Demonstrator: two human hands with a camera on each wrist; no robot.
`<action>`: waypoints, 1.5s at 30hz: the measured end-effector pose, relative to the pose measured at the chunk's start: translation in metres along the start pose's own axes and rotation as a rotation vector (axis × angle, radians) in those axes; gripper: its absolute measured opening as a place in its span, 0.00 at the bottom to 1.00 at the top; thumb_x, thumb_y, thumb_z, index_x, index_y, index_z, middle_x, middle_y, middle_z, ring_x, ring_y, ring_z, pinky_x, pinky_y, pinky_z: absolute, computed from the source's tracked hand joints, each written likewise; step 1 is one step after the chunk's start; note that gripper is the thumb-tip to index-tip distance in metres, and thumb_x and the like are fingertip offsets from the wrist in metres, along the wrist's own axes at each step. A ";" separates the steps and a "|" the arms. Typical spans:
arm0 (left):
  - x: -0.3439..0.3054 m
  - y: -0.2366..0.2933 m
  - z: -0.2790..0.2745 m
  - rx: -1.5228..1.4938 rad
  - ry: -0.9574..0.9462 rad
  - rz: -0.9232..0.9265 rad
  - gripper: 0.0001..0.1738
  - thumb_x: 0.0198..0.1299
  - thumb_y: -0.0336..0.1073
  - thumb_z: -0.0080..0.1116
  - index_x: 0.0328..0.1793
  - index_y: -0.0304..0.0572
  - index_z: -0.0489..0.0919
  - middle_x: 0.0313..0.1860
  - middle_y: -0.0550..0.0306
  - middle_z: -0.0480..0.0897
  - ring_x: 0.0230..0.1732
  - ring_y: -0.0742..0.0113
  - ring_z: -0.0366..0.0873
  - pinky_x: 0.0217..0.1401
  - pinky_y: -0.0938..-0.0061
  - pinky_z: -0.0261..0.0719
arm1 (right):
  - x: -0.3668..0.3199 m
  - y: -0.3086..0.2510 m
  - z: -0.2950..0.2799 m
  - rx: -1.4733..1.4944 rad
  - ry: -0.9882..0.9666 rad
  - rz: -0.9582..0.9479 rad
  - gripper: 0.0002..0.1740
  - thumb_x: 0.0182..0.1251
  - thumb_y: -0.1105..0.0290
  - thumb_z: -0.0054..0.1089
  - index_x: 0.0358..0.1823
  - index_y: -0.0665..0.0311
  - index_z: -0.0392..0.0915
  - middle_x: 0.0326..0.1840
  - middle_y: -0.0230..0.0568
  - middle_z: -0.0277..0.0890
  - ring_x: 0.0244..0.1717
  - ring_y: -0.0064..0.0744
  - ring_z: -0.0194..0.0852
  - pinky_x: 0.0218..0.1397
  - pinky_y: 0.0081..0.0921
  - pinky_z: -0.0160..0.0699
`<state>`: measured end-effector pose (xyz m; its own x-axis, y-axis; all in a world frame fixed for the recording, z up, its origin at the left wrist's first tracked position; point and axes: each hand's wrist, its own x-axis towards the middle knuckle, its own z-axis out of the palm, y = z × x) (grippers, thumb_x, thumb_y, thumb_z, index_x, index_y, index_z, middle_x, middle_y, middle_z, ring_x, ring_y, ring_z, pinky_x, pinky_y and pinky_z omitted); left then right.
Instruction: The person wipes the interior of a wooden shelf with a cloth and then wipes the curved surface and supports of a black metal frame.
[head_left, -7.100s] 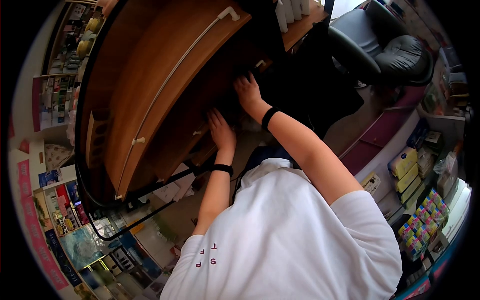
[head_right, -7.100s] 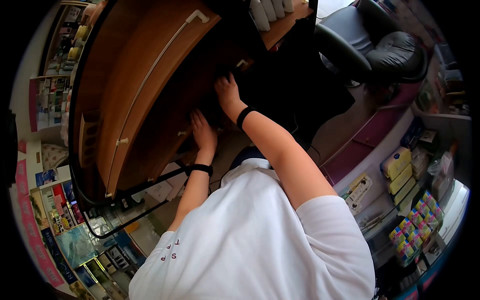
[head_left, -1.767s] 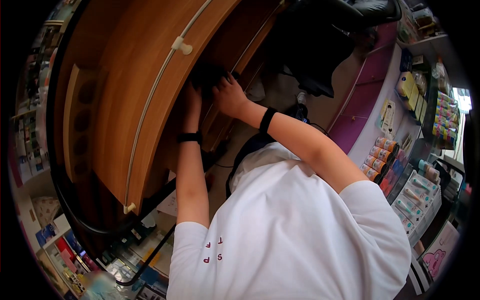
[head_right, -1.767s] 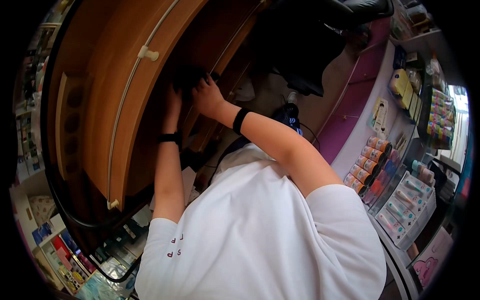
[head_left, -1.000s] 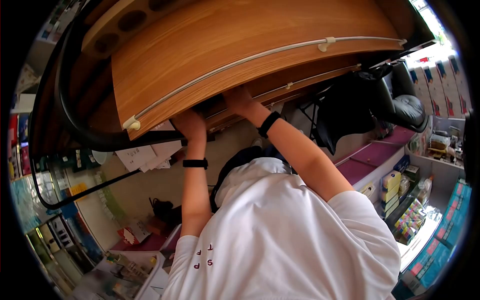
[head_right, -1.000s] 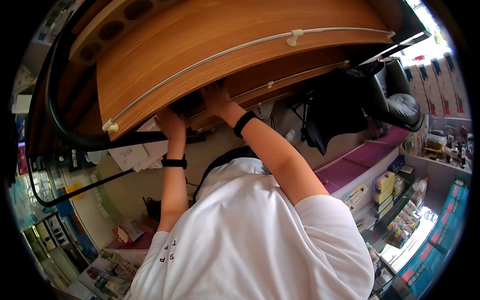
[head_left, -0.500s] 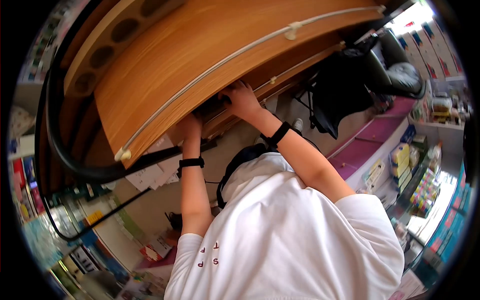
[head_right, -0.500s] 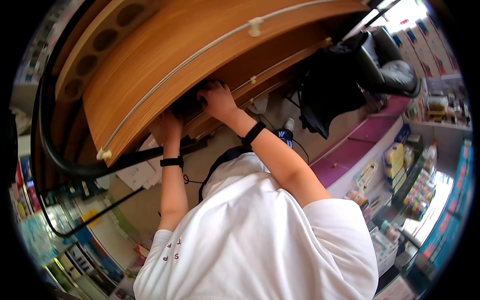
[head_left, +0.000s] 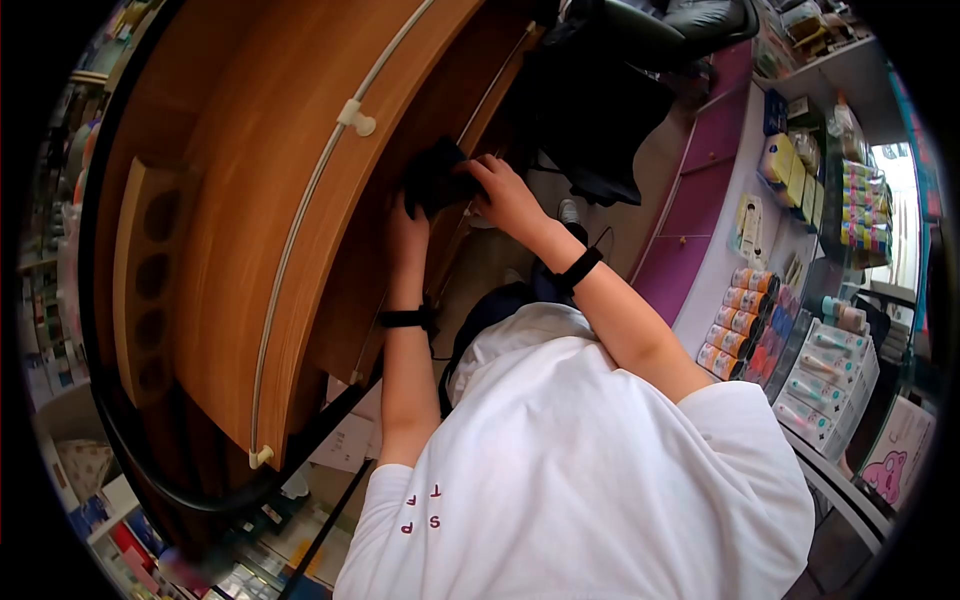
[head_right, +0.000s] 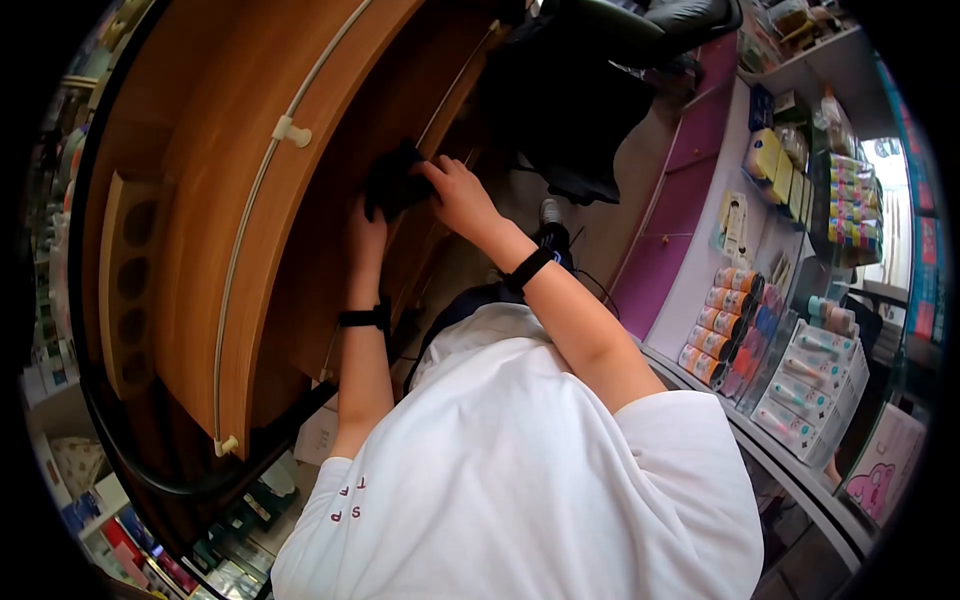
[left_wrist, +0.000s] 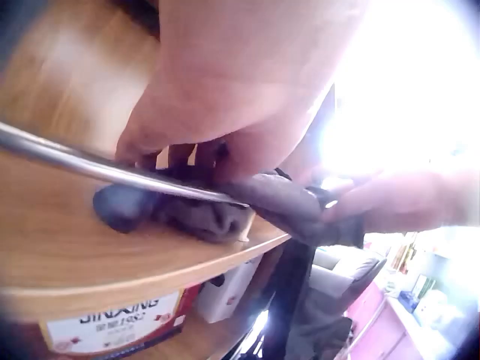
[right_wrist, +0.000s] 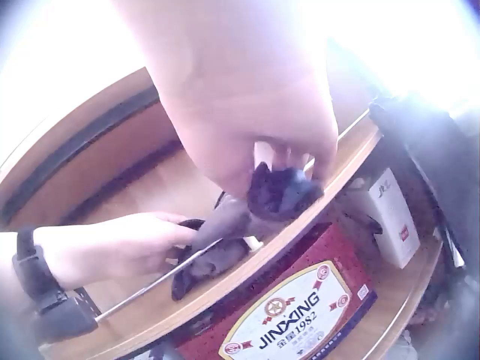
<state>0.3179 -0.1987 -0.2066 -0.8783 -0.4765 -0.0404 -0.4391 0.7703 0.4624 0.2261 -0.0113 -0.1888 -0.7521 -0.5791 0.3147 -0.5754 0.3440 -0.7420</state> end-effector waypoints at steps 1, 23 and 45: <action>0.000 -0.002 0.005 -0.148 0.037 -0.003 0.25 0.71 0.35 0.55 0.73 0.39 0.74 0.73 0.35 0.72 0.72 0.39 0.72 0.74 0.53 0.72 | -0.004 0.005 0.002 0.057 -0.031 0.011 0.29 0.53 0.84 0.59 0.58 0.53 0.76 0.48 0.47 0.73 0.56 0.56 0.72 0.57 0.46 0.76; -0.199 -0.069 -0.080 0.172 0.403 -0.165 0.12 0.62 0.22 0.59 0.51 0.40 0.80 0.62 0.45 0.77 0.61 0.40 0.75 0.60 0.52 0.76 | -0.040 -0.081 0.097 -0.031 -0.575 -0.468 0.24 0.54 0.78 0.65 0.53 0.47 0.82 0.53 0.40 0.73 0.60 0.46 0.73 0.61 0.40 0.72; -0.217 -0.080 -0.073 0.188 0.334 -0.249 0.25 0.56 0.23 0.63 0.62 0.37 0.78 0.67 0.43 0.74 0.70 0.40 0.69 0.69 0.53 0.74 | -0.072 -0.059 0.116 -0.189 -0.580 -0.687 0.27 0.62 0.71 0.60 0.64 0.41 0.79 0.69 0.29 0.73 0.75 0.33 0.67 0.85 0.51 0.49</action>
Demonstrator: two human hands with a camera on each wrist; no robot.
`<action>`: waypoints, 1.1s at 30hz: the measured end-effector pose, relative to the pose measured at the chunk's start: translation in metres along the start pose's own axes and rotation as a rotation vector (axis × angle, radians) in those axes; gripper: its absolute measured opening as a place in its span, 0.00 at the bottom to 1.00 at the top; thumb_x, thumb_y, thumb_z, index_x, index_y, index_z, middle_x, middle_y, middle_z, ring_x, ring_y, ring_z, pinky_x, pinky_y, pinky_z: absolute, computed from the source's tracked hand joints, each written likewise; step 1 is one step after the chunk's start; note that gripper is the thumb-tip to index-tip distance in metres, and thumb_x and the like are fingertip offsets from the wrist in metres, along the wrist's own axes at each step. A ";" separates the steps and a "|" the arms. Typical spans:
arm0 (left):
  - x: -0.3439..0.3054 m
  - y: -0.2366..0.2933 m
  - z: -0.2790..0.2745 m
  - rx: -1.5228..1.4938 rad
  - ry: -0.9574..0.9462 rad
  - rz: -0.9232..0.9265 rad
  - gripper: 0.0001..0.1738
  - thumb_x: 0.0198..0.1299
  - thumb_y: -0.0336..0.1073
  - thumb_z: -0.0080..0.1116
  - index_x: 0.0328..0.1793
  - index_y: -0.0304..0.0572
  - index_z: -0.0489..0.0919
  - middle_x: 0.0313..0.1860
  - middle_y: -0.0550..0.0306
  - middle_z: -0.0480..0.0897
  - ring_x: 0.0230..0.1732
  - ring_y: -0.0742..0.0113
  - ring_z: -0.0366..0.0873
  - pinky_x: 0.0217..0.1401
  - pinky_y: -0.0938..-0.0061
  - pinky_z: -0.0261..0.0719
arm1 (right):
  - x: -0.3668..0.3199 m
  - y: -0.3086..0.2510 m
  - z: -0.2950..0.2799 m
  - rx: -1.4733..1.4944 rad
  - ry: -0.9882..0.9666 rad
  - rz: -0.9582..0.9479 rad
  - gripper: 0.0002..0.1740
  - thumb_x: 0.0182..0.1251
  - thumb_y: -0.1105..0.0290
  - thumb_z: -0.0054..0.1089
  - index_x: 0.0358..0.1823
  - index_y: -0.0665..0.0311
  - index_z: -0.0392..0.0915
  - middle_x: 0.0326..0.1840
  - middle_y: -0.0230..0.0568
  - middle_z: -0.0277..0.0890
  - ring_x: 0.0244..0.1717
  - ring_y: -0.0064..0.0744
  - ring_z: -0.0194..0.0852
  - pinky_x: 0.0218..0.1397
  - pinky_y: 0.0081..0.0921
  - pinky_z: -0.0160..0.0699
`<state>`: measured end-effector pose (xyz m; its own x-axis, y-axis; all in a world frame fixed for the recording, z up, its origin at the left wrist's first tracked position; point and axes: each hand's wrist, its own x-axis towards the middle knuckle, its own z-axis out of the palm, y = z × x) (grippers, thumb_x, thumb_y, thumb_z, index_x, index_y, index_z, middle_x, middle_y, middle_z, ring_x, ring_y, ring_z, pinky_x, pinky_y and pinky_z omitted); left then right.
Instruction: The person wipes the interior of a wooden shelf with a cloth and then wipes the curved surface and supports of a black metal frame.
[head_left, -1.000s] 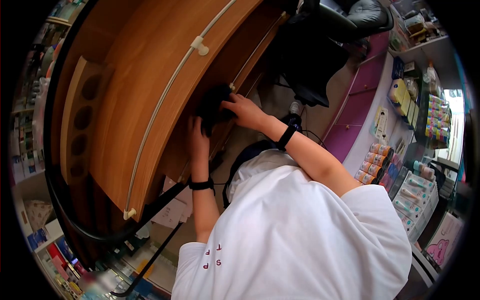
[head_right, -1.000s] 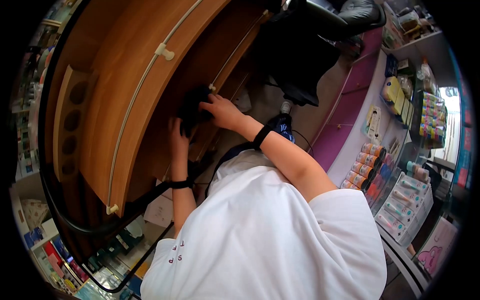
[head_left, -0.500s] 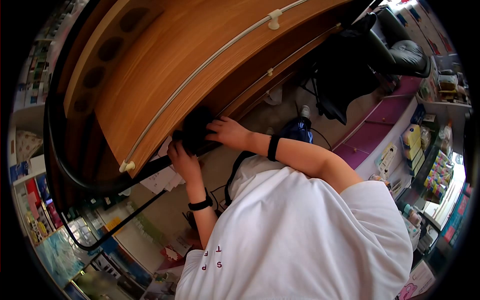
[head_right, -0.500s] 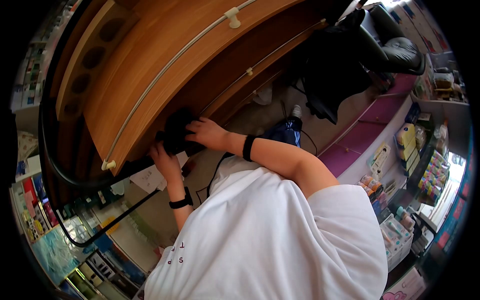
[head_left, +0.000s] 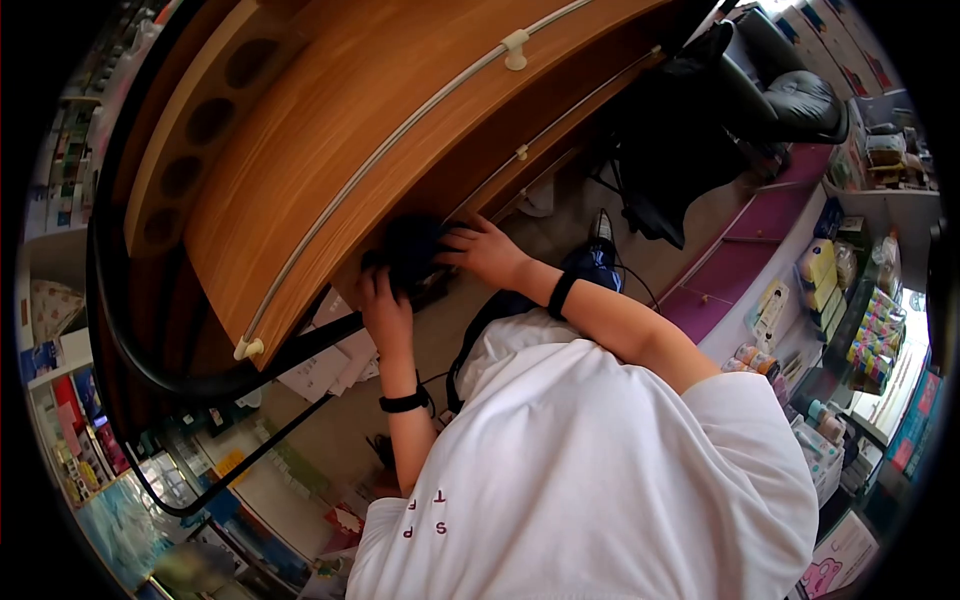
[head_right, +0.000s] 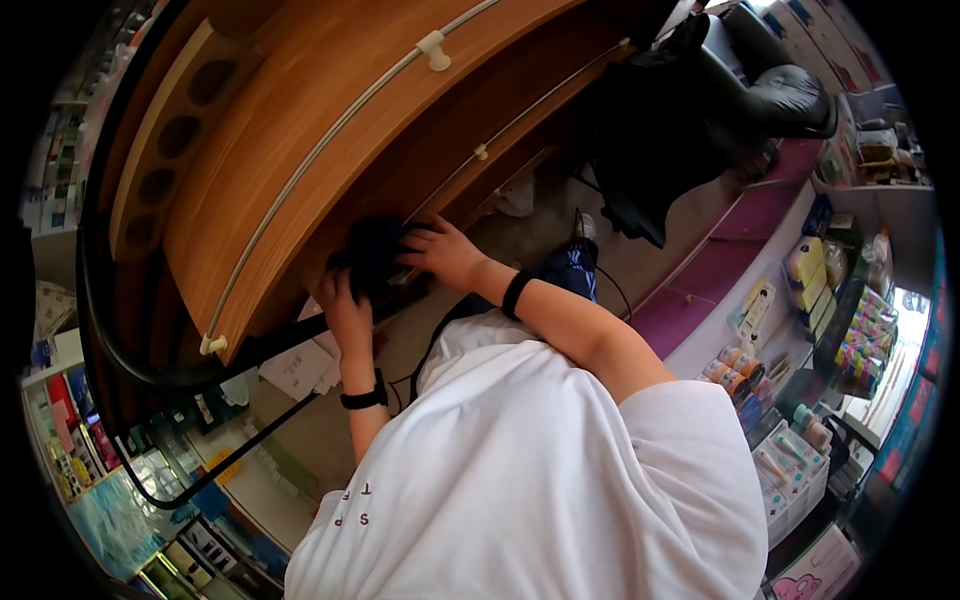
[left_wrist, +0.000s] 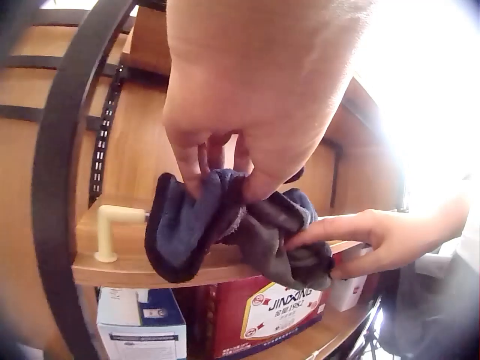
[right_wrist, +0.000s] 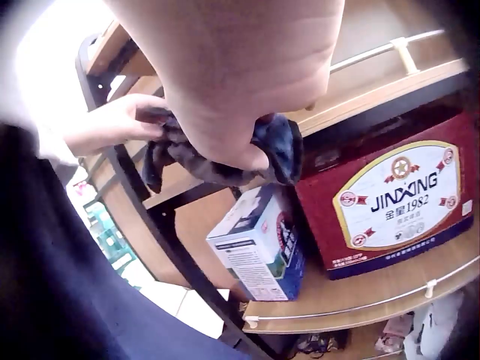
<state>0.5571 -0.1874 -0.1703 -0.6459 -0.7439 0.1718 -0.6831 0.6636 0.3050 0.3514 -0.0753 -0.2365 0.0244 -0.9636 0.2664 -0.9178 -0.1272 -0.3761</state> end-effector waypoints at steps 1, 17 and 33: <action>0.005 0.006 0.001 -0.036 -0.021 0.030 0.24 0.56 0.24 0.63 0.61 0.37 0.78 0.66 0.43 0.74 0.69 0.40 0.70 0.68 0.53 0.75 | -0.005 0.006 -0.006 -0.008 0.005 0.036 0.27 0.63 0.71 0.59 0.64 0.41 0.79 0.69 0.29 0.74 0.75 0.33 0.66 0.85 0.52 0.48; 0.090 0.114 0.071 -0.003 -0.160 0.321 0.25 0.63 0.32 0.65 0.66 0.33 0.76 0.69 0.45 0.74 0.73 0.44 0.69 0.71 0.57 0.76 | -0.052 0.068 -0.059 -0.029 0.250 0.602 0.29 0.56 0.80 0.61 0.59 0.47 0.81 0.67 0.30 0.76 0.75 0.34 0.68 0.82 0.56 0.54; 0.036 0.046 0.053 -0.040 -0.009 0.061 0.25 0.57 0.24 0.62 0.64 0.32 0.77 0.68 0.43 0.75 0.69 0.41 0.72 0.68 0.56 0.77 | -0.026 0.018 -0.033 0.045 0.007 0.332 0.17 0.53 0.77 0.63 0.46 0.56 0.86 0.74 0.42 0.70 0.79 0.44 0.61 0.82 0.53 0.55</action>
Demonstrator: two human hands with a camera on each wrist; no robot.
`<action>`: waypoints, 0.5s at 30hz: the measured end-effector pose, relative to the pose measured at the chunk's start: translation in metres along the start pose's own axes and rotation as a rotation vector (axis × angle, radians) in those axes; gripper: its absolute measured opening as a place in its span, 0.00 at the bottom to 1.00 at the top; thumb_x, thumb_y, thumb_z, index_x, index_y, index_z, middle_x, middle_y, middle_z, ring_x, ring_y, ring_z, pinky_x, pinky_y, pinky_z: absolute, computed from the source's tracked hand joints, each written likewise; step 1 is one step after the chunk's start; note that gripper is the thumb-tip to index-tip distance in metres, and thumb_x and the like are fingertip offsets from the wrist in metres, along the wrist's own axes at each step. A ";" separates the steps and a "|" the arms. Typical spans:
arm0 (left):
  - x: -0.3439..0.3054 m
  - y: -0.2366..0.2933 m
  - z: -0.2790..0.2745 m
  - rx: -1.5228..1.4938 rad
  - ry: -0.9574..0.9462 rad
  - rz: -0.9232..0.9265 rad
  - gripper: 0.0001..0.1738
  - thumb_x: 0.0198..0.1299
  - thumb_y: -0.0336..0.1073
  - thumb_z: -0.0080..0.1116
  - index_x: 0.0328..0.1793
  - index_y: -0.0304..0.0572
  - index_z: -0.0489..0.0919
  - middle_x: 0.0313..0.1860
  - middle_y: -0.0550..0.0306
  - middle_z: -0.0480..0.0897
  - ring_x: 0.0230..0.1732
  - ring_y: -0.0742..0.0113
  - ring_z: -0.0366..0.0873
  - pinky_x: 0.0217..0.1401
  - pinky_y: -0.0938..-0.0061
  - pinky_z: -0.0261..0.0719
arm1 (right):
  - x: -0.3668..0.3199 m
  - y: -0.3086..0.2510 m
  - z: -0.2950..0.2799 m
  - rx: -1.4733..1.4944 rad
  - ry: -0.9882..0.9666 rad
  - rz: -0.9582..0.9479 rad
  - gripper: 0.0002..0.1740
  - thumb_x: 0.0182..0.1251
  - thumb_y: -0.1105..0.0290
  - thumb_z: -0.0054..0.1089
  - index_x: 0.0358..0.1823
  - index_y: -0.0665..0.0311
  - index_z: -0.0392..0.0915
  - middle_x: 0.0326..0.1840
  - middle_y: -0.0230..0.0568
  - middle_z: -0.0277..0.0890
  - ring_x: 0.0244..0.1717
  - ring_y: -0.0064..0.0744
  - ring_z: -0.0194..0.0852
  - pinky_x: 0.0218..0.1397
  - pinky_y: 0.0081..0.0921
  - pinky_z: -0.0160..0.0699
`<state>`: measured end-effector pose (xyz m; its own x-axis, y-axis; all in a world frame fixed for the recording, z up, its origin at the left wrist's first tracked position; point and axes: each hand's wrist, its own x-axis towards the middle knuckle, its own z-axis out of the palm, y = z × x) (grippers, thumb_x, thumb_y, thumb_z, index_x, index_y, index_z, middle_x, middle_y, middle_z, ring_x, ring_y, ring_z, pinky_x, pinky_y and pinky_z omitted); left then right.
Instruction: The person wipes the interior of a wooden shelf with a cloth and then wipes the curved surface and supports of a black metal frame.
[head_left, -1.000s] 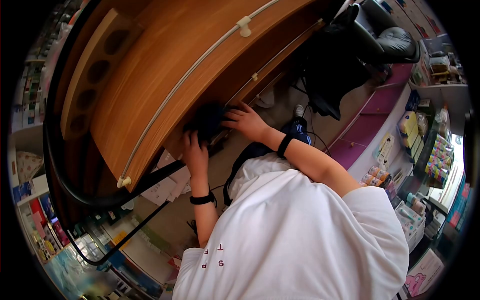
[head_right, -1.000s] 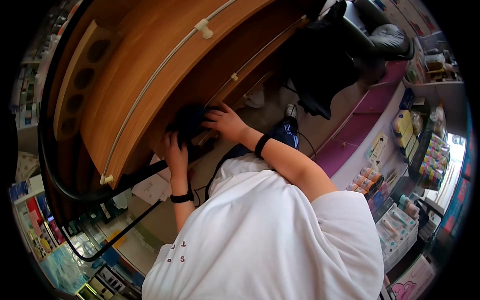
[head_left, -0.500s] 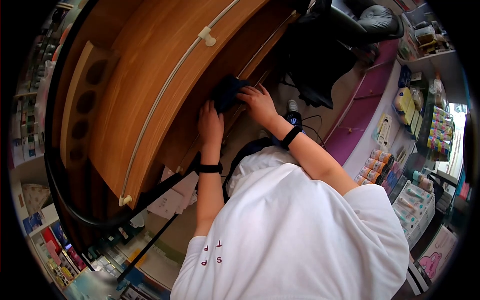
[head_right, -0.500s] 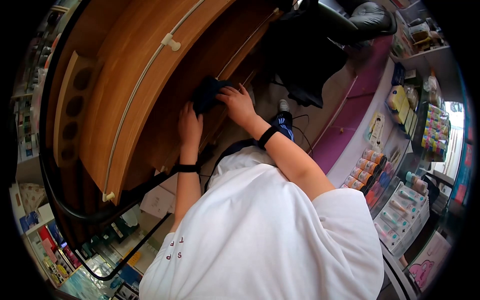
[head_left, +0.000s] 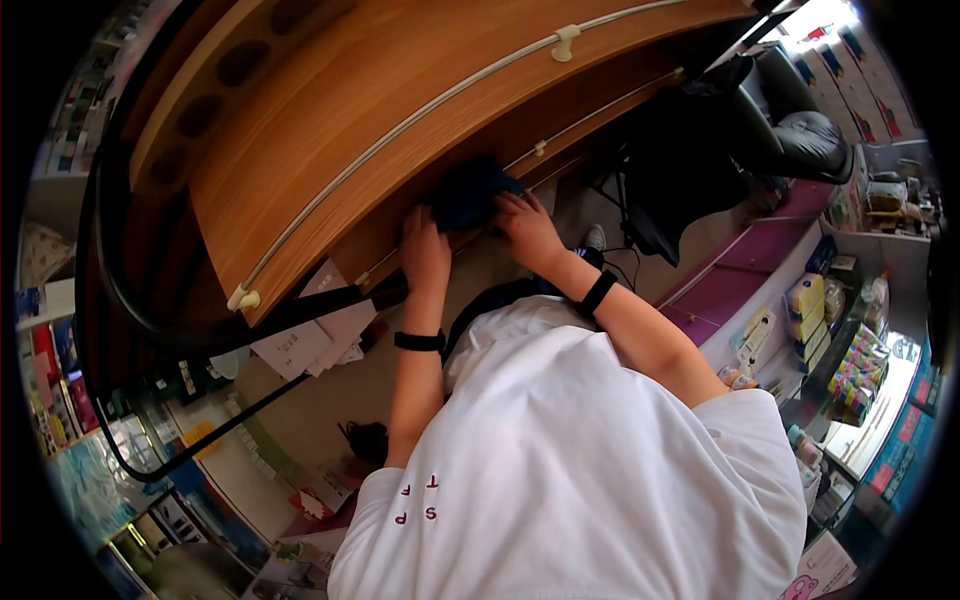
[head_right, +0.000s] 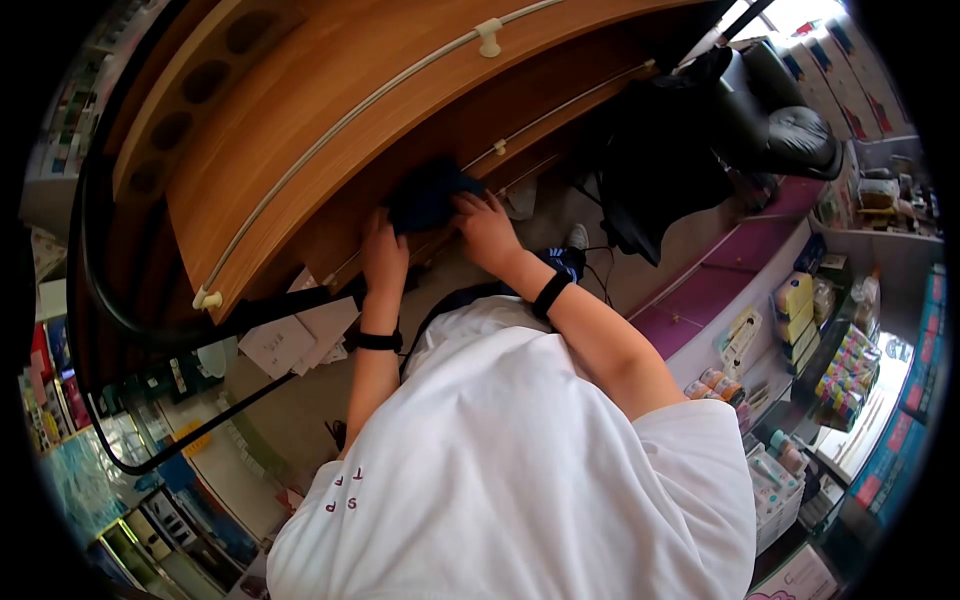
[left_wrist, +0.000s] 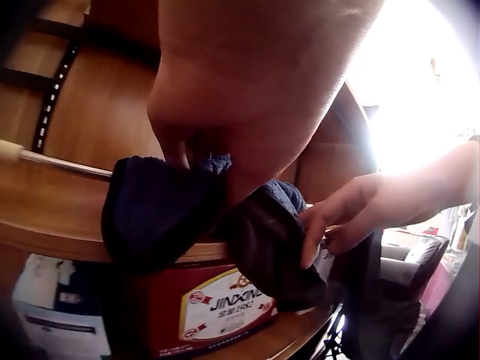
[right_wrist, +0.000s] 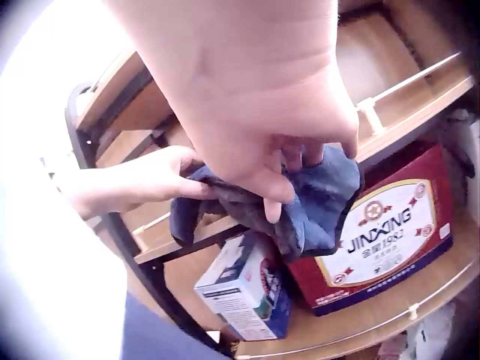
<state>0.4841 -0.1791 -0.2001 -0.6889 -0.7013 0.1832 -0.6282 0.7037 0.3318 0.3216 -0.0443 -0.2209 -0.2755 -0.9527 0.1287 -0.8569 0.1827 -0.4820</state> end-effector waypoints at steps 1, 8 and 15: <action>-0.008 -0.007 -0.009 -0.011 0.002 -0.071 0.25 0.56 0.21 0.61 0.63 0.34 0.77 0.67 0.44 0.76 0.69 0.40 0.72 0.67 0.55 0.77 | 0.004 -0.008 0.007 0.003 -0.002 -0.014 0.17 0.53 0.77 0.63 0.46 0.56 0.86 0.74 0.42 0.70 0.79 0.44 0.61 0.82 0.53 0.55; -0.063 -0.050 -0.080 0.120 0.239 -0.217 0.27 0.54 0.18 0.58 0.62 0.40 0.77 0.63 0.43 0.76 0.66 0.41 0.73 0.65 0.53 0.77 | 0.039 -0.079 0.040 0.154 -0.260 -0.322 0.21 0.58 0.71 0.62 0.55 0.48 0.85 0.59 0.39 0.79 0.68 0.40 0.72 0.84 0.50 0.53; -0.081 -0.067 -0.059 0.172 0.286 -0.300 0.24 0.55 0.20 0.59 0.61 0.38 0.79 0.61 0.44 0.76 0.65 0.40 0.72 0.63 0.53 0.78 | 0.037 -0.095 0.074 -0.058 -0.120 -0.548 0.25 0.63 0.69 0.60 0.62 0.42 0.83 0.68 0.33 0.73 0.76 0.35 0.64 0.85 0.50 0.47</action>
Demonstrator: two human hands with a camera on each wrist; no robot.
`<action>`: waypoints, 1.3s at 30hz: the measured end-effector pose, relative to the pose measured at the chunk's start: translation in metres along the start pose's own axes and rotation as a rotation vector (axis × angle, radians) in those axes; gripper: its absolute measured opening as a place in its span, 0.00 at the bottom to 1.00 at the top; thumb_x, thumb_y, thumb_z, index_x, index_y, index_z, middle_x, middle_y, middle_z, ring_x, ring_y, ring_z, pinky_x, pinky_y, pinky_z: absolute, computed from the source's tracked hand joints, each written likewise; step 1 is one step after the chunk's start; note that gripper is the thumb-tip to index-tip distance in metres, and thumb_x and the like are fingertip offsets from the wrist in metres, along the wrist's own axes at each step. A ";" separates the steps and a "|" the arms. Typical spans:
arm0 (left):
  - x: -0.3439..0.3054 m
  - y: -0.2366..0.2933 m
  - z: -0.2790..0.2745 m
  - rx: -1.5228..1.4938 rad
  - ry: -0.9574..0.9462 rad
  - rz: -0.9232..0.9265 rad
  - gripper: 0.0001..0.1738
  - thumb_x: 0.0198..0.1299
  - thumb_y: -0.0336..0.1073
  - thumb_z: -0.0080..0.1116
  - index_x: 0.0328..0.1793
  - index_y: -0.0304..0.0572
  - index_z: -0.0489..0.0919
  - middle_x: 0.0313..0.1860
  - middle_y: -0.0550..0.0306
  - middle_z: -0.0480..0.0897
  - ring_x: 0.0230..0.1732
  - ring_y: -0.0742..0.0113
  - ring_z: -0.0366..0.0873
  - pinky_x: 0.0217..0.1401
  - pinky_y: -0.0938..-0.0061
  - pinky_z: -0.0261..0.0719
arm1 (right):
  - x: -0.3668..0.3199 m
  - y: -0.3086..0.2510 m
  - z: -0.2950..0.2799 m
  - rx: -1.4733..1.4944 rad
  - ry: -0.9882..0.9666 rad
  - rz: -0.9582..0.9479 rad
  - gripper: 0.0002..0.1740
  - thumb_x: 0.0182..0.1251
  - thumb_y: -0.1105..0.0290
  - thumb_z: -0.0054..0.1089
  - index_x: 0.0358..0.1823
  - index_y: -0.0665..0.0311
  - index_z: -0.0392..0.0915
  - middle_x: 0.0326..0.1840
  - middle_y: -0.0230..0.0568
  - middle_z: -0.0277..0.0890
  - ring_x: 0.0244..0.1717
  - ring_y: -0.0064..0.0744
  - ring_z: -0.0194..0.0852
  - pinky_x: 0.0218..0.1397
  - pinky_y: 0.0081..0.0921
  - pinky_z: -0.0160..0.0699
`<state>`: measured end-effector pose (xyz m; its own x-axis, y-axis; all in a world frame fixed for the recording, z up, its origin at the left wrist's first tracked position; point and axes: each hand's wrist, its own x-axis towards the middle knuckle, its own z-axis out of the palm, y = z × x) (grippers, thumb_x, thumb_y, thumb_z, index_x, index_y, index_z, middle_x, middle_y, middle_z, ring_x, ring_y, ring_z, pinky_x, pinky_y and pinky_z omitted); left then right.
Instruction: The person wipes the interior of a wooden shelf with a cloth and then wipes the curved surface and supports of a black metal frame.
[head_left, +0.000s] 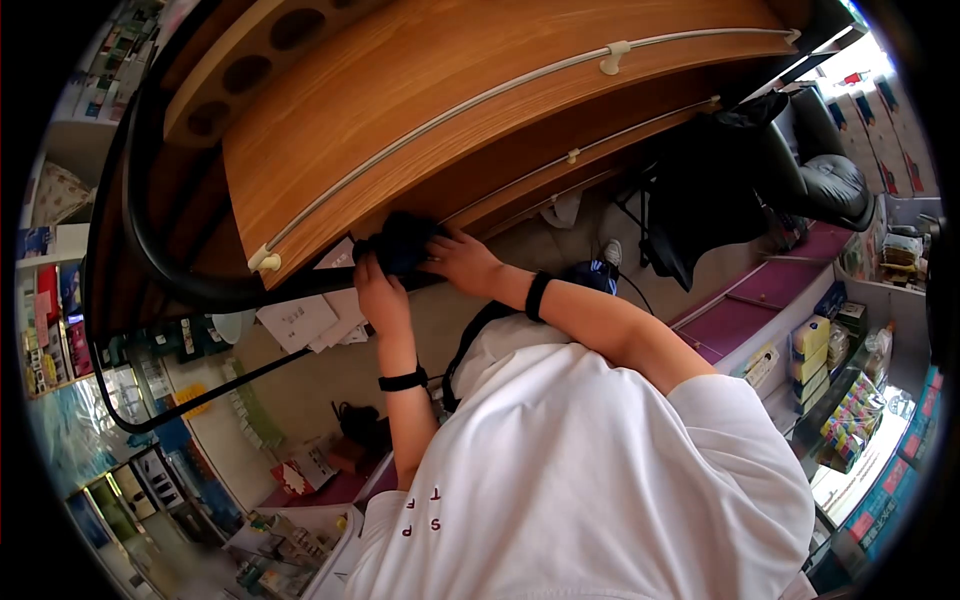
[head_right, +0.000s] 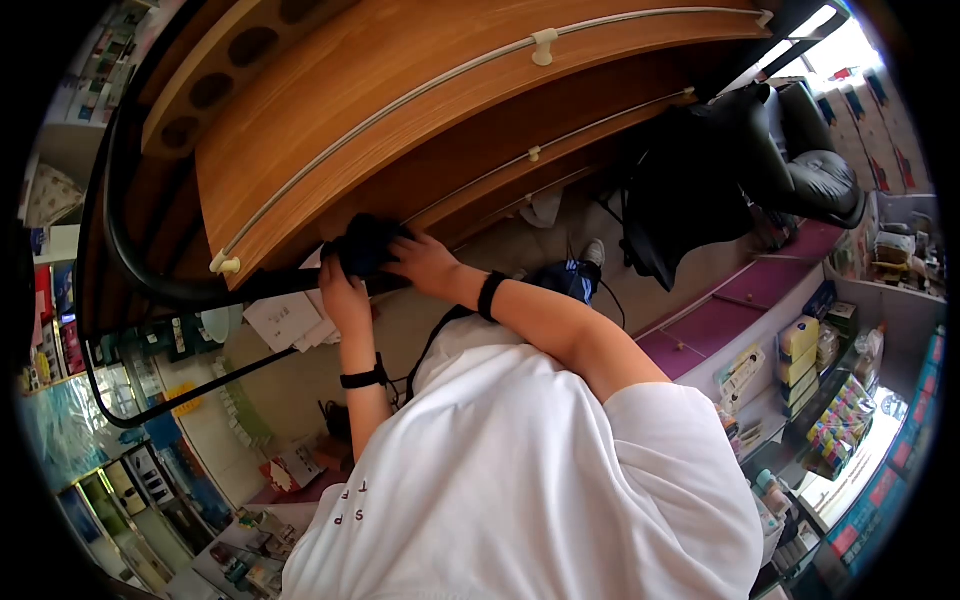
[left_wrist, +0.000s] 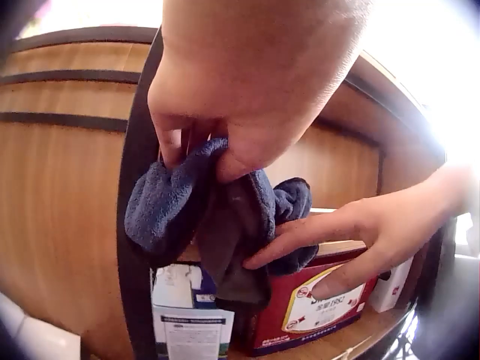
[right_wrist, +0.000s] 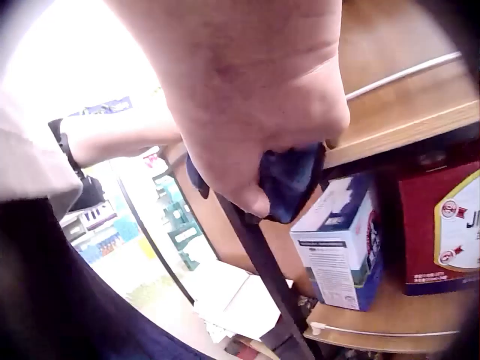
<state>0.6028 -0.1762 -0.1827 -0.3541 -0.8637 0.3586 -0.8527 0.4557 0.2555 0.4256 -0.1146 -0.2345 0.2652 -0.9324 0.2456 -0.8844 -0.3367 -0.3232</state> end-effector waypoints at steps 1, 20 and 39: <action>0.000 0.002 0.005 -0.011 -0.006 -0.007 0.23 0.55 0.20 0.60 0.60 0.38 0.79 0.61 0.44 0.77 0.64 0.40 0.73 0.63 0.52 0.78 | -0.005 0.005 -0.003 0.052 0.027 0.007 0.24 0.63 0.69 0.60 0.61 0.43 0.83 0.71 0.32 0.72 0.77 0.34 0.62 0.86 0.50 0.46; 0.056 0.195 0.082 -0.119 -0.281 0.495 0.20 0.61 0.32 0.65 0.59 0.38 0.80 0.60 0.46 0.78 0.61 0.42 0.76 0.61 0.53 0.79 | -0.164 0.118 -0.092 0.100 0.300 0.800 0.23 0.62 0.72 0.63 0.60 0.57 0.80 0.72 0.33 0.72 0.78 0.36 0.63 0.83 0.49 0.54; 0.083 0.335 0.137 -0.135 -0.351 0.682 0.22 0.61 0.28 0.66 0.62 0.38 0.78 0.61 0.45 0.78 0.63 0.45 0.76 0.62 0.56 0.79 | -0.187 0.193 -0.104 0.024 0.530 0.935 0.24 0.62 0.65 0.66 0.61 0.56 0.80 0.73 0.43 0.70 0.78 0.44 0.63 0.82 0.54 0.56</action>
<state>0.2350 -0.1247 -0.1906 -0.9036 -0.3905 0.1760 -0.3566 0.9135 0.1959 0.1651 0.0080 -0.2473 -0.7179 -0.6478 0.2549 -0.6411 0.4725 -0.6048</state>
